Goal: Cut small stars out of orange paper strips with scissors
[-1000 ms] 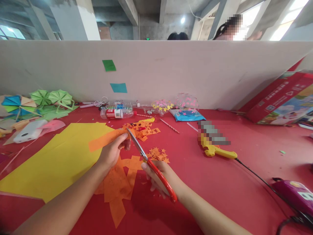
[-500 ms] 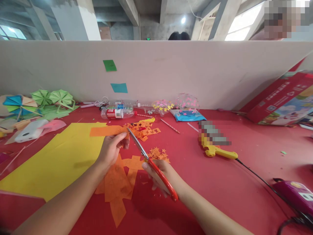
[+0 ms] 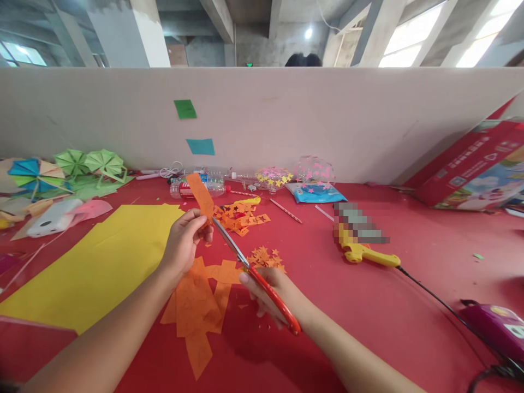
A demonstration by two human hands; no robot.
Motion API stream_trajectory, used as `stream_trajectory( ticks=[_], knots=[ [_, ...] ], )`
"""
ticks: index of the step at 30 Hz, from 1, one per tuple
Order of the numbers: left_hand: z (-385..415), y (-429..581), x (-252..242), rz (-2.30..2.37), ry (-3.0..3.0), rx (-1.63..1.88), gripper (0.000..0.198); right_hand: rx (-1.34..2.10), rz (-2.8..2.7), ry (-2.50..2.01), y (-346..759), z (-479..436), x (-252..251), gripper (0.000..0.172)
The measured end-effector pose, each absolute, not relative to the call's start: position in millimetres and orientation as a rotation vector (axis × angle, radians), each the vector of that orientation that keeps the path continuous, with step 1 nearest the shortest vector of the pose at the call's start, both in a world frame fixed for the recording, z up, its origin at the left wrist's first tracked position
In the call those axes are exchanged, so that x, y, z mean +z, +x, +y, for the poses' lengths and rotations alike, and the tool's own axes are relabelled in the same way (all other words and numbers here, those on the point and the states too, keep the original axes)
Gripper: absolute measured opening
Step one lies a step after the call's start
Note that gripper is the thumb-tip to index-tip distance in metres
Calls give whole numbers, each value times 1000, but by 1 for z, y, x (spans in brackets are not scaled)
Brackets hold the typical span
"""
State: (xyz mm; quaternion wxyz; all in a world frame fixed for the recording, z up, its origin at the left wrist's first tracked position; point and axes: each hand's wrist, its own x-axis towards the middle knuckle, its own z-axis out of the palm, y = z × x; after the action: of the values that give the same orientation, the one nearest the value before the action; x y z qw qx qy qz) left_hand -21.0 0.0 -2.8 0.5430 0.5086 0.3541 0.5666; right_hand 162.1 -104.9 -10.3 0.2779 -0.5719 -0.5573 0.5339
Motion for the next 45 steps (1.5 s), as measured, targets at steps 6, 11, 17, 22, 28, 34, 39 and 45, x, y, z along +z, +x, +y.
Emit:
stream_trajectory(
  ticks=[6,11,17,22,28,34,39,45],
  knots=[
    [0,-23,-2,833,1285,1318,15,1430,-1539,-1586,164,-106,-5,57],
    [0,-23,0,830,1301,1319,14,1449,-1525,-1598,164,-105,-3,56],
    [1,-24,-1,819,1324,1322,15,1459,-1525,-1624,163,-104,-3,55],
    [2,-26,-3,806,1335,1325,16,1442,-1514,-1645,162,-106,-4,55],
    [2,-26,-2,813,1311,1324,14,1448,-1521,-1589,164,-105,-3,54],
    [2,-26,-2,821,1316,1324,16,1450,-1508,-1593,163,-105,-1,53],
    [3,-26,-2,831,1318,1334,15,1437,-1516,-1604,164,-105,-3,52],
    [2,-25,-1,842,1322,1322,16,1433,-1514,-1606,163,-105,-4,52]
  ],
)
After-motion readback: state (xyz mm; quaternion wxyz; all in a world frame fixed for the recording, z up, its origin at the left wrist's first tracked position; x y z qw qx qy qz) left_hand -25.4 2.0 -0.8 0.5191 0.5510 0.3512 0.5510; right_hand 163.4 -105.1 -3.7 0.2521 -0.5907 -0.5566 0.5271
